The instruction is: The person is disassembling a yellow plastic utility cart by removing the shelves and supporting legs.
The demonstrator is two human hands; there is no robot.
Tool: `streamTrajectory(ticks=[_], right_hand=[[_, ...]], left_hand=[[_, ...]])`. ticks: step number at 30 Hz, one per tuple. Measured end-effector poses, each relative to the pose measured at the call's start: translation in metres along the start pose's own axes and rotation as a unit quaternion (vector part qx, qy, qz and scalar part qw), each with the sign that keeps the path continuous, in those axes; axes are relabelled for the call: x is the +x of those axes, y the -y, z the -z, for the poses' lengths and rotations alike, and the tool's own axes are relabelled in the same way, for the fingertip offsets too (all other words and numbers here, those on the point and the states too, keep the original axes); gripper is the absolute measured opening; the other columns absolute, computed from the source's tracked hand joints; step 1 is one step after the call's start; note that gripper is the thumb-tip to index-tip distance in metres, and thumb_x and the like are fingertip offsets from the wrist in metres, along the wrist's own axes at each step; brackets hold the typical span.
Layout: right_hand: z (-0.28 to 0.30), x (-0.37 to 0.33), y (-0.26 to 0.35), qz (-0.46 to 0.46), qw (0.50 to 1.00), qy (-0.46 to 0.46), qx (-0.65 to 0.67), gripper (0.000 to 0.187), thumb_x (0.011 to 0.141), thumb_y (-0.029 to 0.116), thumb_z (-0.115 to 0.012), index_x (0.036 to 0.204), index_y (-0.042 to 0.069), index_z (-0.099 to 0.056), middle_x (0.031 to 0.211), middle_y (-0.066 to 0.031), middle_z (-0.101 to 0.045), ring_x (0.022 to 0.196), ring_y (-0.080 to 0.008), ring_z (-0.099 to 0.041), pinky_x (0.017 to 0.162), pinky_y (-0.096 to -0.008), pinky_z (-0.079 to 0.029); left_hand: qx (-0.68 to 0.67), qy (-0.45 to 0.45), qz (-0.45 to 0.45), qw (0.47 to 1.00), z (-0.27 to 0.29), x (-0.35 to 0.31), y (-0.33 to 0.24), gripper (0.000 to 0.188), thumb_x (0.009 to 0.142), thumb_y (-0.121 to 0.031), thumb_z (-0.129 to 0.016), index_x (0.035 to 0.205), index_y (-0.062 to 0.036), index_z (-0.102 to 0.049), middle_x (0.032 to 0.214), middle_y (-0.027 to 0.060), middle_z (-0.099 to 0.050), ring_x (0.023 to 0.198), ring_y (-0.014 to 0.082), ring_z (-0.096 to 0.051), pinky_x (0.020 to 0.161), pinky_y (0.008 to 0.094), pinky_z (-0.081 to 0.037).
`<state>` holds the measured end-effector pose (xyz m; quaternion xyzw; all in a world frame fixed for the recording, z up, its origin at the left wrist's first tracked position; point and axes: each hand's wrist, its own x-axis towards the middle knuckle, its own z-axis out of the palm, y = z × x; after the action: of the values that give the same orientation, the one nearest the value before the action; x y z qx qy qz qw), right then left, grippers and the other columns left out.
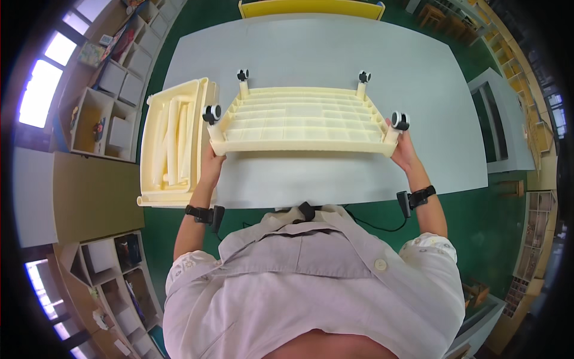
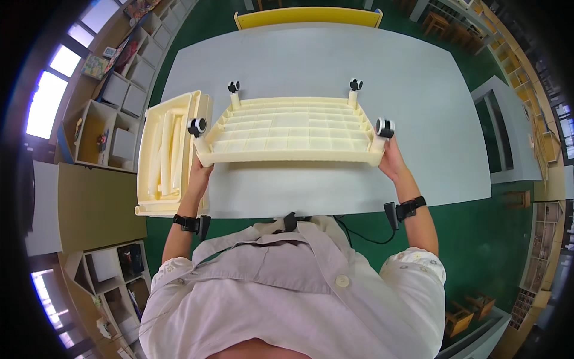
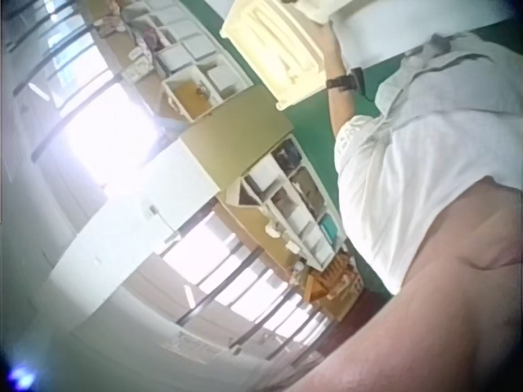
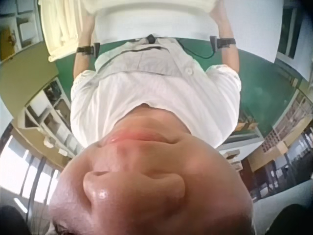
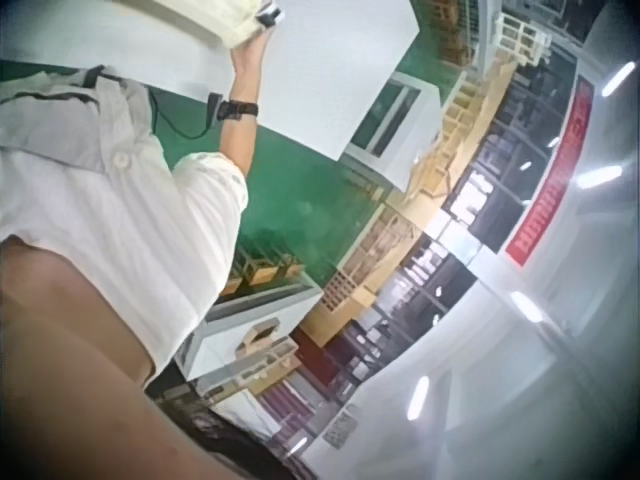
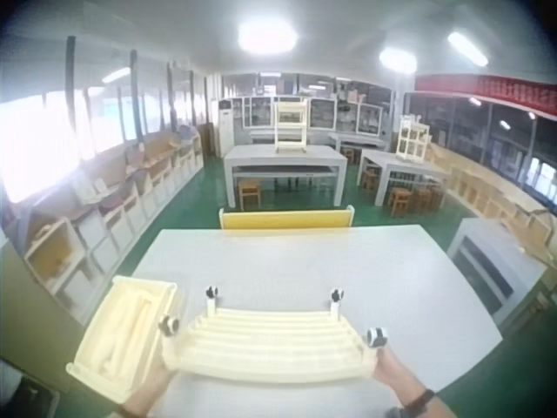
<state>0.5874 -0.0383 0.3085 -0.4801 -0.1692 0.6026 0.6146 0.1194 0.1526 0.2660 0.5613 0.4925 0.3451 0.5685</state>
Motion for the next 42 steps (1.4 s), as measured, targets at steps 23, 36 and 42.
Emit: streamTrajectory(ticks=[23,36,42], right_hand=[[-0.058,-0.010,0.012,0.127,0.857,0.094,-0.490,0.044,0.090,0.026,-0.045,0.127,0.003,-0.041,0.129,-0.0098,-0.045,0.118,-0.0189,-0.042,0.099,-0.0294,-0.030],[-0.168,0.118,-0.200,0.339,0.509,0.227,-0.757,0.056,0.086,0.041,-0.044,0.135,0.019,-0.028,0.144,-0.0084,-0.017,0.132,-0.0252,-0.016,0.103,-0.0551,-0.014],[-0.164,0.118,-0.200,0.346,0.527,0.216,-0.745,0.055,0.085,0.040,-0.045,0.135,0.023,-0.029,0.144,-0.0064,-0.017,0.132,-0.0244,-0.016,0.103,-0.0540,-0.016]], left_hand=[[0.515,0.072,-0.277,0.808,-0.008,-0.069,-0.066,0.051,0.064,0.005,-0.049,0.114,-0.0005,-0.047,0.116,0.0164,-0.049,0.109,0.0309,-0.046,0.094,0.0348,-0.036],[0.922,0.369,-0.096,-0.061,-0.066,-0.011,0.066,0.019,0.077,-0.017,-0.056,0.090,-0.0068,-0.063,0.082,0.0099,-0.065,0.074,0.0250,-0.063,0.066,0.0430,-0.051],[0.887,0.371,-0.050,0.271,-0.064,-0.001,0.039,0.020,0.067,-0.016,-0.065,0.085,-0.0102,-0.068,0.081,0.0057,-0.066,0.072,0.0216,-0.063,0.064,0.0385,-0.051]])
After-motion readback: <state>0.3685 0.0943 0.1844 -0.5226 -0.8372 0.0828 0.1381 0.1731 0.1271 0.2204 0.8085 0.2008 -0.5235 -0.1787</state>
